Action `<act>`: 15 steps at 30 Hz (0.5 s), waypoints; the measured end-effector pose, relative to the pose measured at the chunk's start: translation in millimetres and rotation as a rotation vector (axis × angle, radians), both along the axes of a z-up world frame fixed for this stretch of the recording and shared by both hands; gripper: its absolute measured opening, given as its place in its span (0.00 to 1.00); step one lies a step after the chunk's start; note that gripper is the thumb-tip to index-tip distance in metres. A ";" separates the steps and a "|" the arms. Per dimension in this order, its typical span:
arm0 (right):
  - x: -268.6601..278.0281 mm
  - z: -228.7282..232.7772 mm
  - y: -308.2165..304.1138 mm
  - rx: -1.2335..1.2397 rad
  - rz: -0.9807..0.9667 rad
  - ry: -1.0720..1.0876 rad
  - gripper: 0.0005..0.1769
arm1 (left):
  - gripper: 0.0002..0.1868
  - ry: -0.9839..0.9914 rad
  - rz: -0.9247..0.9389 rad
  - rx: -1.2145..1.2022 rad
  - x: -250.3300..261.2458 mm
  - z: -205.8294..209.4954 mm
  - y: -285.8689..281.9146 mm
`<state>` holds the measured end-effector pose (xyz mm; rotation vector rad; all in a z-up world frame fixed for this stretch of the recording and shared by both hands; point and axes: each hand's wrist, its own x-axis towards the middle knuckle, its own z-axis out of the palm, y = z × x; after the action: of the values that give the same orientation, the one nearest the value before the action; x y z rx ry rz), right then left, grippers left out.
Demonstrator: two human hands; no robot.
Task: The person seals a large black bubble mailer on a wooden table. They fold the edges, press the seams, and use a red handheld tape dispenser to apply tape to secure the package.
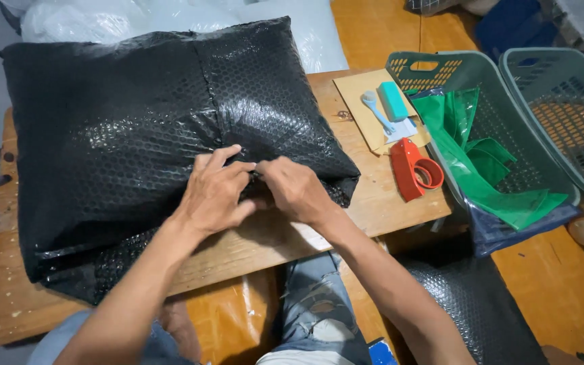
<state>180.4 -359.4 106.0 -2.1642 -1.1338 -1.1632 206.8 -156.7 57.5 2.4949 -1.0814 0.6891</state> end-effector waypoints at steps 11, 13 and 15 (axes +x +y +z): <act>28.3 -42.0 -17.9 -0.085 -0.311 0.213 0.11 | 0.04 0.058 0.193 -0.089 7.6 11.4 -20.0; 27.6 -42.0 -20.1 -0.090 -0.321 0.250 0.08 | 0.05 0.120 0.202 -0.075 8.0 13.3 -19.0; 29.5 -41.1 -22.2 -0.011 -0.324 0.364 0.09 | 0.06 0.224 0.239 -0.038 6.4 18.8 -19.6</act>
<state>209.9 -381.6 64.9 -2.5005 -0.6523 -0.8304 213.2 -176.3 76.3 2.6178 -0.6934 0.4716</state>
